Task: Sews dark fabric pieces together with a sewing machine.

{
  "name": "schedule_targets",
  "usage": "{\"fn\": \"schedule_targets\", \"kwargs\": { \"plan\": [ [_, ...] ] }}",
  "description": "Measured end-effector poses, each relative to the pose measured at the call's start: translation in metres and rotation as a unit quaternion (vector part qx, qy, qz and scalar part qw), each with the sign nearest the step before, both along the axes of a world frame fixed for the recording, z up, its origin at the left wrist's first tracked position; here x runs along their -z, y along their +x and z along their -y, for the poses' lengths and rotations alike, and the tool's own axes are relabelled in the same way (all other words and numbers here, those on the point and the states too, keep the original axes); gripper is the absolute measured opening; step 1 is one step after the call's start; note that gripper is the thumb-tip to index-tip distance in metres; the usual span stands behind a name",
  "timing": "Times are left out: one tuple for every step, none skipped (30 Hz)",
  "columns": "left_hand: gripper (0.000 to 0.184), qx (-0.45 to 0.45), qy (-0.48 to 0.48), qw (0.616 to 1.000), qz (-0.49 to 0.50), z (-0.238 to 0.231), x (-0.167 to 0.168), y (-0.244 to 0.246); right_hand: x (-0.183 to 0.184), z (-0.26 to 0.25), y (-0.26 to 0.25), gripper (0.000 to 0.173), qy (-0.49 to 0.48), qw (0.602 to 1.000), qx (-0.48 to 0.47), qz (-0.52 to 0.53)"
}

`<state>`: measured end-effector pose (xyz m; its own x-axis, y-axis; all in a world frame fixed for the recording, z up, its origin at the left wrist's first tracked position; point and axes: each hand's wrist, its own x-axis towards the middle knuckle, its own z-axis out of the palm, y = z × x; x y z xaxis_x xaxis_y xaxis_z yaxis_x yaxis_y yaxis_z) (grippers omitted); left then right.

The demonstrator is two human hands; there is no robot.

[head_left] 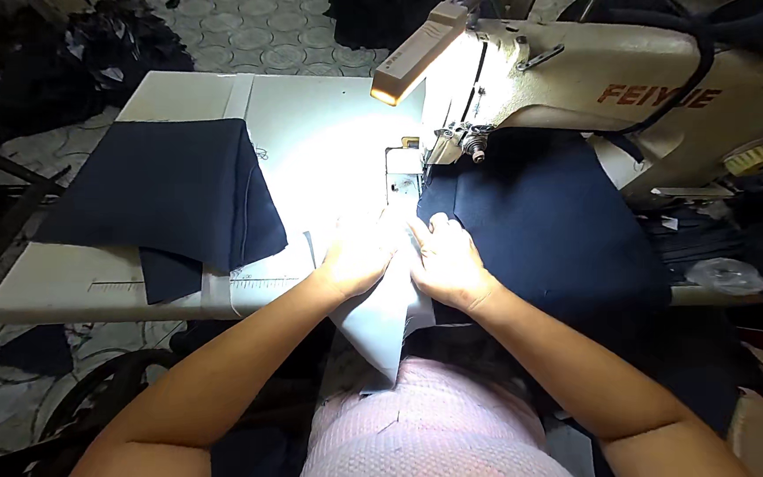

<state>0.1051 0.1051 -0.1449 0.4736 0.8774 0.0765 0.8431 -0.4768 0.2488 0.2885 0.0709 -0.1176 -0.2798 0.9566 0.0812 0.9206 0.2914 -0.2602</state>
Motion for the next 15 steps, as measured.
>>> {"fn": "schedule_targets", "kwargs": {
  "plan": [
    [0.068,0.003,-0.003,1.000,-0.001,0.002,0.000,-0.006,0.001,0.000,0.000,0.057,-0.004,1.000,-0.004,0.010],
    [0.069,0.005,-0.005,1.000,0.001,0.004,0.000,-0.011,0.000,0.000,0.003,0.051,-0.007,1.000,-0.013,0.009],
    [0.069,0.008,-0.016,1.000,0.005,0.004,-0.003,-0.015,-0.002,-0.001,0.007,0.042,-0.011,1.000,-0.026,0.003],
    [0.067,0.017,-0.022,0.999,0.024,0.005,-0.006,-0.017,-0.002,-0.001,0.011,0.031,0.004,0.999,-0.039,-0.008],
    [0.063,0.040,-0.008,0.997,0.062,0.004,-0.010,-0.016,0.000,-0.002,0.014,0.019,0.030,0.998,-0.050,-0.021],
    [0.056,0.080,0.022,0.991,0.109,0.003,-0.017,-0.010,0.002,-0.003,0.016,0.015,0.056,0.996,-0.057,-0.036],
    [0.051,0.139,0.049,0.977,0.156,-0.002,-0.026,-0.001,0.004,-0.004,0.017,0.016,0.072,0.995,-0.056,-0.042],
    [0.050,0.209,0.069,0.955,0.197,-0.012,-0.034,0.009,0.004,-0.006,0.017,0.017,0.063,0.996,-0.048,-0.043],
    [0.049,0.271,0.079,0.934,0.220,-0.024,-0.039,0.020,0.001,-0.006,0.016,0.017,0.048,0.997,-0.033,-0.045],
    [0.047,0.312,0.066,0.920,0.229,-0.036,-0.042,0.029,-0.002,-0.005,0.016,0.015,0.043,0.997,-0.016,-0.057],
    [0.044,0.335,0.034,0.913,0.229,-0.048,-0.042,0.036,-0.006,-0.003,0.016,0.014,0.031,0.996,0.005,-0.082],
    [0.039,0.343,0.000,0.913,0.220,-0.059,-0.040,0.039,-0.009,-0.001,0.018,0.015,0.025,0.994,0.027,-0.106],
    [0.035,0.345,-0.030,0.915,0.206,-0.068,-0.037,0.039,-0.012,0.001,0.020,0.017,0.023,0.990,0.044,-0.128],
    [0.030,0.348,-0.043,0.915,0.200,-0.076,-0.033,0.038,-0.012,0.004,0.025,0.018,0.030,0.987,0.050,-0.151],
    [0.030,0.351,-0.049,0.914,0.197,-0.081,-0.030,0.035,-0.010,0.006,0.029,0.016,0.038,0.983,0.050,-0.175]
  ]
}}
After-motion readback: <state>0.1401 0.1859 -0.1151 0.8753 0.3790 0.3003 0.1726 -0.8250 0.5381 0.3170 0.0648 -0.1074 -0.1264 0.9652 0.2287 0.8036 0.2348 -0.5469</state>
